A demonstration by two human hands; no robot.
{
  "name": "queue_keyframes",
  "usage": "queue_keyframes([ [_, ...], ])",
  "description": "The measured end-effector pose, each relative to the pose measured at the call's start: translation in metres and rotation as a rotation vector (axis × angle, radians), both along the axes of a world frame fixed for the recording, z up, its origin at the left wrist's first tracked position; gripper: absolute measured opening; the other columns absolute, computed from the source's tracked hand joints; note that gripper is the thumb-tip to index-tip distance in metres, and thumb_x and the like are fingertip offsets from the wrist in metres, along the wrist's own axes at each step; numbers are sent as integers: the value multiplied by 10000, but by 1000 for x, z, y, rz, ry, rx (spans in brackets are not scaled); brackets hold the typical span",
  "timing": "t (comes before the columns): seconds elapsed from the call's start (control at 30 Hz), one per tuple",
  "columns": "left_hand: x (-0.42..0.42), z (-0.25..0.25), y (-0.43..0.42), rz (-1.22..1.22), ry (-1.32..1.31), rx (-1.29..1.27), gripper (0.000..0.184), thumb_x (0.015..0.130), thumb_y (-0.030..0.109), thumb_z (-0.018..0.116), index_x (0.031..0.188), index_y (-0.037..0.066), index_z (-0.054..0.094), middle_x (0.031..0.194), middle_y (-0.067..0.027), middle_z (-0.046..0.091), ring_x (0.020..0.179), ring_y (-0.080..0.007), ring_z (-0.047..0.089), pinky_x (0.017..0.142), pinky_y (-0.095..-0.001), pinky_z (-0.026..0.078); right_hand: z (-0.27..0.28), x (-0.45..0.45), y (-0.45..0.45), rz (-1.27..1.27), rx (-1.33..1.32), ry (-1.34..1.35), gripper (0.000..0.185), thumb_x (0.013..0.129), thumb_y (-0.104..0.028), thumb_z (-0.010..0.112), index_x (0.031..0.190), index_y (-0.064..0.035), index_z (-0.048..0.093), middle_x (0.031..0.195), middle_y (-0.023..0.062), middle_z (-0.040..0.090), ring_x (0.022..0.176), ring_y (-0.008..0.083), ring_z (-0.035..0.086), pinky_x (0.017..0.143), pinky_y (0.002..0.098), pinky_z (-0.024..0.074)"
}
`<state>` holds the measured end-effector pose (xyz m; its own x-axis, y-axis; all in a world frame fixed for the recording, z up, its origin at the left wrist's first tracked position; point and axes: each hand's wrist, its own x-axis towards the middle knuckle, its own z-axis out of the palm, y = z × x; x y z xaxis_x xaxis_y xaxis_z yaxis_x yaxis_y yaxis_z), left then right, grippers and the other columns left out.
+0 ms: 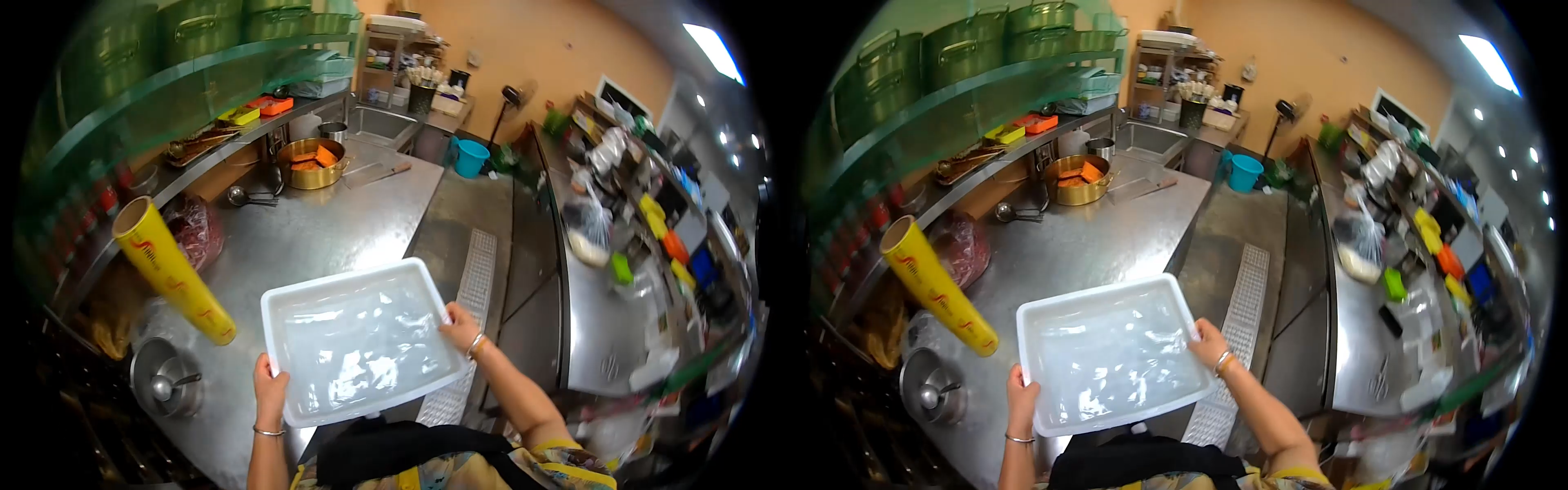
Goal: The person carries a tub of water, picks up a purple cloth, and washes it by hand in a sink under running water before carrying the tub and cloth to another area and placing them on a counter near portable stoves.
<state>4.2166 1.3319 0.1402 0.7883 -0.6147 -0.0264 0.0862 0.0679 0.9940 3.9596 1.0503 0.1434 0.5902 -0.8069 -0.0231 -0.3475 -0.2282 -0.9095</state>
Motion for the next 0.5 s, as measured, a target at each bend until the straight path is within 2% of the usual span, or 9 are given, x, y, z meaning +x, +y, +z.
queue_keyframes([
  [0.03, 4, -3, -19, 49, -1, -11, 225, 623, -86, 423, 808, 28, 482, 715, 5, 480, 624, -70, 458, 578, -196, 385, -3, 15, -23, 31, -122, 68, 172, 661, -26, 582, 804, -51, 490, 702, -5, 478, 659, 97, 454, 603, 234, 398],
  [0.1, 21, -24, -45, 100, -11, 34, 219, 624, -86, 424, 801, 30, 480, 716, 5, 480, 629, -67, 458, 577, -196, 383, -22, 41, -66, 81, -41, 41, 173, 661, -22, 583, 805, -48, 488, 701, -1, 481, 664, 94, 456, 611, 236, 401],
  [0.27, 53, -27, -95, 240, -69, 128, 197, 622, -80, 431, 778, 36, 460, 712, 11, 456, 639, -65, 434, 597, -193, 372, -55, 120, -150, 155, 27, -57, 178, 669, -32, 599, 815, -53, 498, 693, 2, 485, 659, 98, 465, 598, 244, 408],
  [0.33, 60, -35, -115, 281, -65, 140, 195, 619, -76, 435, 777, 36, 453, 706, 13, 446, 636, -68, 422, 607, -193, 370, -65, 151, -177, 209, -38, 54, 189, 661, -65, 595, 822, -43, 498, 734, 92, 537, 701, 193, 526, 654, 310, 431],
  [0.43, 68, -50, -132, 364, -68, 118, 213, 603, -79, 414, 779, 35, 449, 720, 21, 445, 662, -72, 427, 631, -196, 375, -64, 189, -210, 315, -23, 102, 196, 667, -86, 588, 840, -45, 506, 757, 108, 546, 721, 218, 534, 679, 317, 434],
  [0.47, 69, -54, -136, 410, -86, 153, 212, 629, -54, 460, 824, 29, 470, 740, -7, 483, 683, -111, 468, 654, -225, 395, -65, 202, -221, 363, 35, 73, 209, 668, -90, 580, 860, -46, 509, 790, 126, 559, 759, 226, 547, 698, 310, 436],
  [0.5, 74, -60, -138, 452, -111, 189, 220, 655, -30, 507, 869, 23, 490, 760, -34, 520, 704, -150, 508, 677, -253, 415, -71, 214, -232, 409, -17, 44, 225, 665, -94, 580, 872, -46, 508, 810, 139, 564, 786, 248, 553, 710, 319, 438],
])
